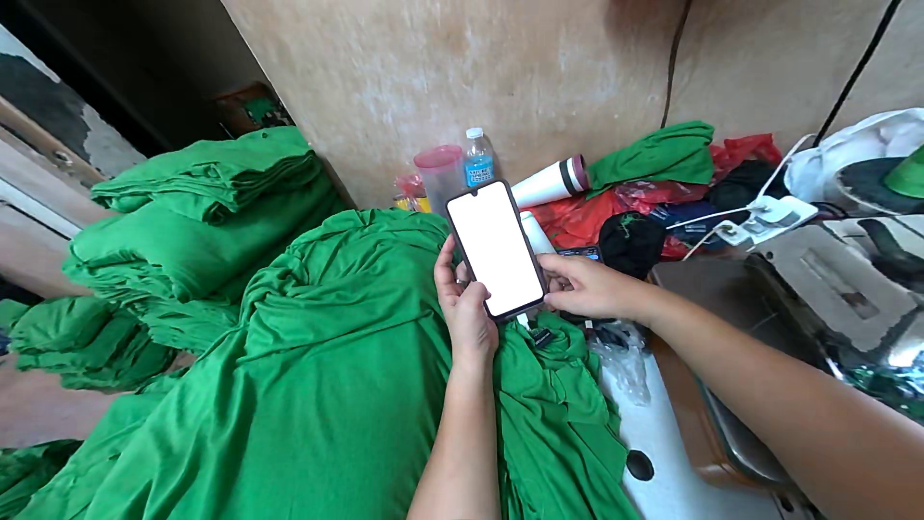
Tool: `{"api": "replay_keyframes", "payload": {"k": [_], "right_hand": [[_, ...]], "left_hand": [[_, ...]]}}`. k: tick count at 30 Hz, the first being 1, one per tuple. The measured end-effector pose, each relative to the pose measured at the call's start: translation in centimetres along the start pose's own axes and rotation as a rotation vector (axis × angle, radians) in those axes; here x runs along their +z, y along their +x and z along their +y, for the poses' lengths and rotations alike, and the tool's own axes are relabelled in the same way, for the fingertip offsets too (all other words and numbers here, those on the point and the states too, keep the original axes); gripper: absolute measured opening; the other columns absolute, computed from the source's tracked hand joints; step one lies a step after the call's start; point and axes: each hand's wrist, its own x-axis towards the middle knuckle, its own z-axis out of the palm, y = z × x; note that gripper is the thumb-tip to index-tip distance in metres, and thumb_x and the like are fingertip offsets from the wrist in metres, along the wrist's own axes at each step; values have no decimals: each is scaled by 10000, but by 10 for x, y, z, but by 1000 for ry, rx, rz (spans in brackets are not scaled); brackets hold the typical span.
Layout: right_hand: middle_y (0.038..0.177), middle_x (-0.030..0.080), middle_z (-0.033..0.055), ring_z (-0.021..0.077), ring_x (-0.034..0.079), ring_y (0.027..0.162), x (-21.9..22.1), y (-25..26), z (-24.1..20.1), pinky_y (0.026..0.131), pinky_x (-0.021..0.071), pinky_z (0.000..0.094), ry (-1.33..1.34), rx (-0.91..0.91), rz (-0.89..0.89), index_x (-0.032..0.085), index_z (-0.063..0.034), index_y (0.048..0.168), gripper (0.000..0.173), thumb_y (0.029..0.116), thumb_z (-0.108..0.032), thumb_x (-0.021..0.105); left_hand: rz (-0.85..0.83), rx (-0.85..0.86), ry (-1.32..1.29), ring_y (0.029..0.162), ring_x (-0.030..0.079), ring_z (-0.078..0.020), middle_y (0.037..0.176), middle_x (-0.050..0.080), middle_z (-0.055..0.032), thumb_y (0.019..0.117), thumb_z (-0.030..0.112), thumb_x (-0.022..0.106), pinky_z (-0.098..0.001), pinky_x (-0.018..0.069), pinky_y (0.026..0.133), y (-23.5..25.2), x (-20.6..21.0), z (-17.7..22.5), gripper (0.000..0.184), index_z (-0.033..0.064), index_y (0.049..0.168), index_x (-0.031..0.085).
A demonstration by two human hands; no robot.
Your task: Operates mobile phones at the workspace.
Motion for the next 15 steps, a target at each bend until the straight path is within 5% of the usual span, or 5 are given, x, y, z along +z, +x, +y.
{"api": "replay_keyframes", "payload": {"k": [15], "right_hand": [[968,646,121,92,606,776,0,0,0,741,517,275,14,-2,3,569,38,1282,346,945,-36,541]], "left_hand": [[20,-5,-32,940,679,-178,1086,641,-84,928,-82,412,-377,591,821,-1,1,1,608,142,1493,438]]}}
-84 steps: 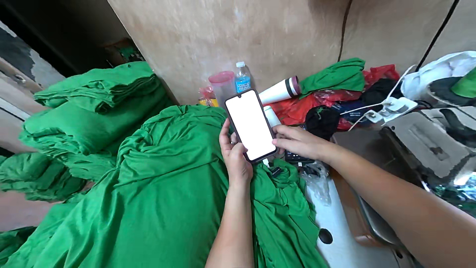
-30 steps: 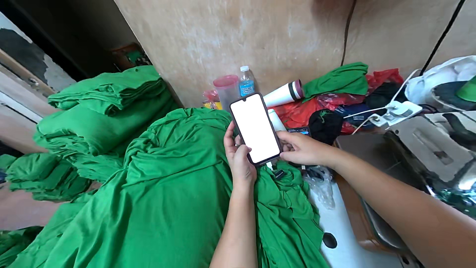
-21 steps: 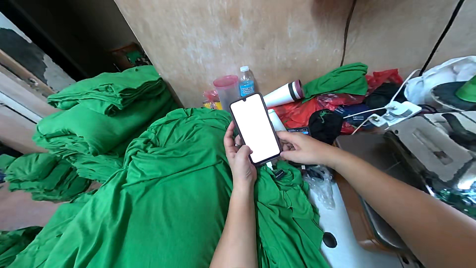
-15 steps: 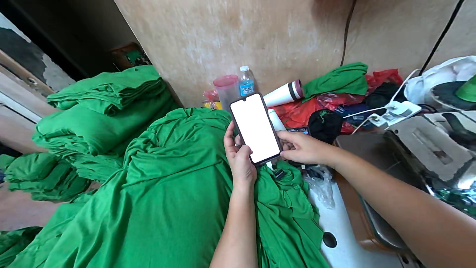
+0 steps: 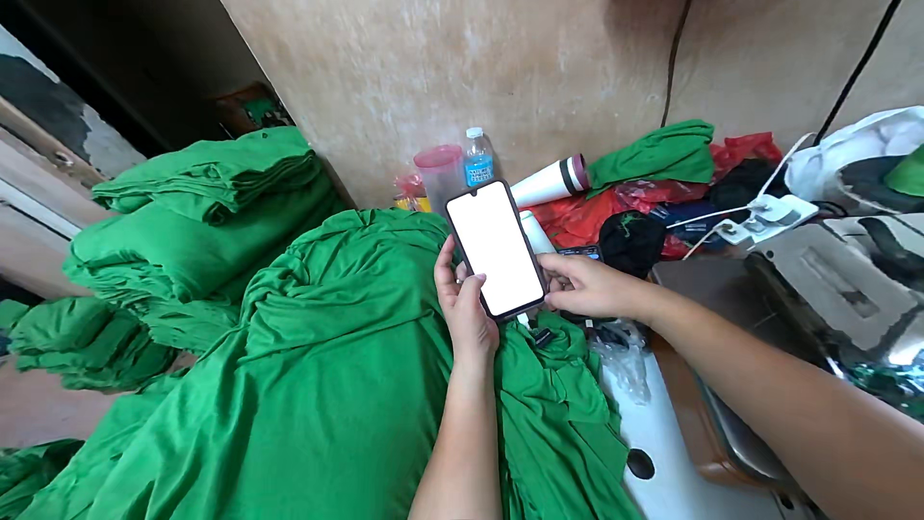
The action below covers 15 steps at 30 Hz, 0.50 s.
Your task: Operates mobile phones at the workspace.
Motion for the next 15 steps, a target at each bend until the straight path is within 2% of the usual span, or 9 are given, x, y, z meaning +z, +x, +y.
{"api": "replay_keyframes", "payload": {"k": [2,10,15], "right_hand": [[968,643,122,100,605,780,0,1,1,742,514,286,-6,7,-3,569,34,1274,339,946,-47,546],[965,647,99,57,595,756,0,1,5,720,509,241,13,-17,-4,573,31,1275,347,938,-50,543],[979,651,109,66,603,771,-1,1,5,731,514,249,8,-28,-5,571,36,1288,361,940,-54,541]], "left_hand": [[-8,2,6,963,674,-183,1126,637,-95,933,-62,417,-378,586,836,0,-1,0,602,138,1501,428],[-7,-3,-11,955,671,-180,1088,630,-90,930,-46,415,-379,587,833,1,0,0,594,138,1495,431],[-8,-6,-10,943,672,-173,1085,634,-85,878,-72,416,-368,585,822,1,-1,0,653,139,1496,432]]}}
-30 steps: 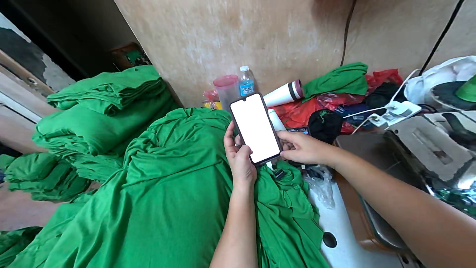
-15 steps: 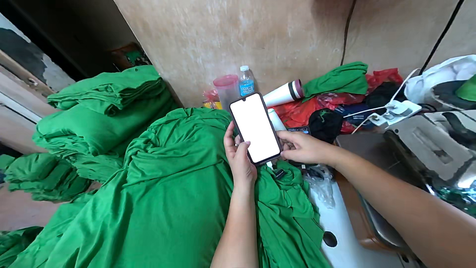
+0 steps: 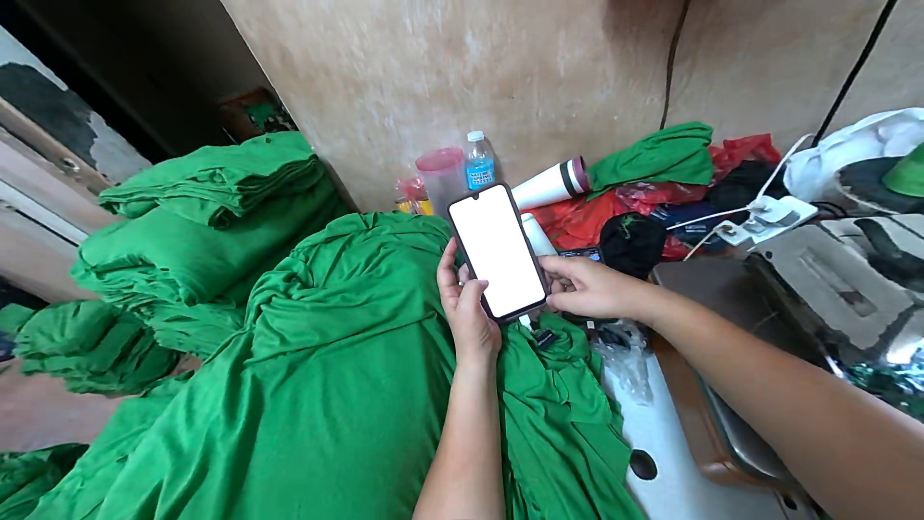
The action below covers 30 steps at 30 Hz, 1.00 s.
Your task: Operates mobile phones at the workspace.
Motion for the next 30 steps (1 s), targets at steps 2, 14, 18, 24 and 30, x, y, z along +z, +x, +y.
{"api": "replay_keyframes", "payload": {"k": [2,14,18,24,30], "right_hand": [[996,652,118,77,611,789,0,0,-1,747,519,260,1,5,-1,564,37,1308,380,941,-55,538],[1028,678,154,165,643,857,-3,-4,-16,824,521,347,86,169,86,581,-3,1365,372,1113,-179,372],[1149,706,134,212,684,911,-10,-3,-4,833,555,419,19,152,257,561,-77,1436,400,1113,-180,349],[1198,687,177,367,674,1084,-19,-1,19,951,508,611,-400,374,238,653,-46,1282,273,1026,-93,571],[998,672,170,283,657,916,-11,-1,7,860,525,500,-192,202,256,669,14,1064,195,1053,-160,582]], "left_hand": [[-2,-1,11,936,664,-172,1087,627,-89,829,-92,417,-363,582,807,0,0,0,707,136,1499,423],[-1,4,55,864,641,-131,1038,613,-70,742,-161,400,-309,563,747,-1,0,0,822,136,1508,415],[-2,16,82,847,616,-135,1002,563,-57,737,-154,407,-328,560,738,1,-1,-2,831,149,1511,414],[-2,20,59,873,637,-139,1046,600,-69,737,-156,405,-325,567,756,1,0,-1,829,141,1511,409],[-3,5,43,874,667,-146,1053,644,-86,751,-155,398,-323,580,757,1,1,0,802,117,1506,406]]}}
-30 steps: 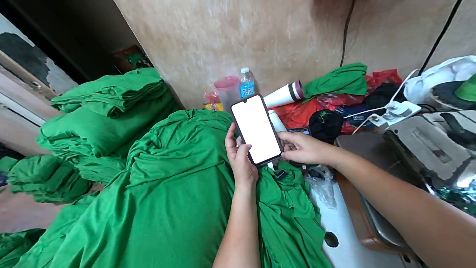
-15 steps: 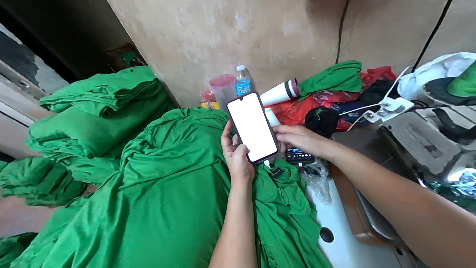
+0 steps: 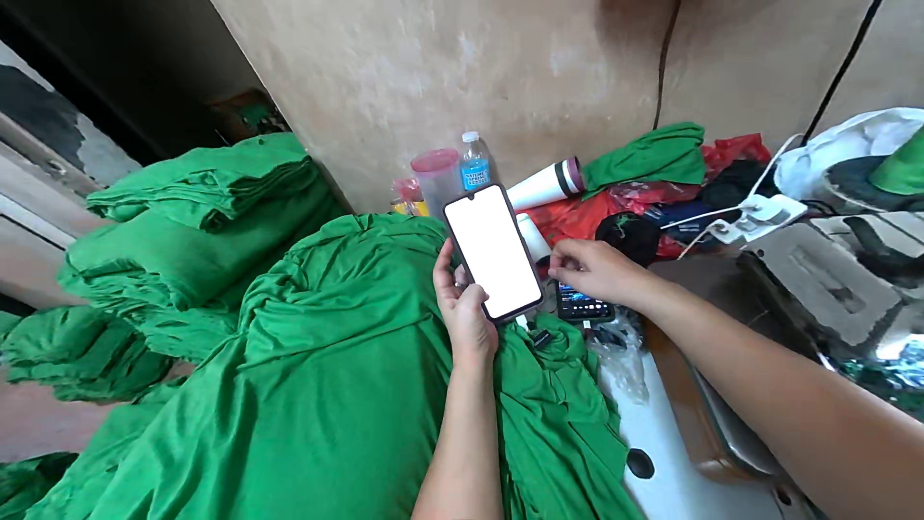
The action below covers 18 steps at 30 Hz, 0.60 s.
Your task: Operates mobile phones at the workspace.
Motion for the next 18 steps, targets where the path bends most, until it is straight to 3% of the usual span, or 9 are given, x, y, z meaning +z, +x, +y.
{"api": "replay_keyframes", "payload": {"k": [4,9,14,18], "right_hand": [[1099,679,167,190,689,923,4,-3,-18,858,561,363,257,26,-59,616,12,1249,316,1124,-162,383],[1191,638,183,191,670,946,4,-6,-25,840,559,353,408,104,-151,502,-40,1457,398,1102,-140,353],[1178,625,173,186,645,973,4,-9,-29,837,544,353,354,60,-193,514,-34,1439,388,1120,-179,349],[1019,660,134,134,636,859,5,-9,-26,772,521,306,280,10,-184,580,-19,1349,360,1122,-181,352]], "left_hand": [[4,-1,7,874,664,-143,1046,633,-83,750,-156,398,-324,580,756,0,0,0,812,120,1515,392],[6,-6,3,885,665,-149,1057,638,-85,750,-152,401,-327,578,757,-1,0,0,809,129,1509,403],[-2,-8,-3,881,675,-150,1040,652,-84,749,-145,413,-334,584,760,-1,-1,0,813,135,1513,397],[-7,-2,6,865,658,-137,1022,626,-69,746,-138,417,-324,576,759,-1,-1,-1,815,133,1514,402]]}}
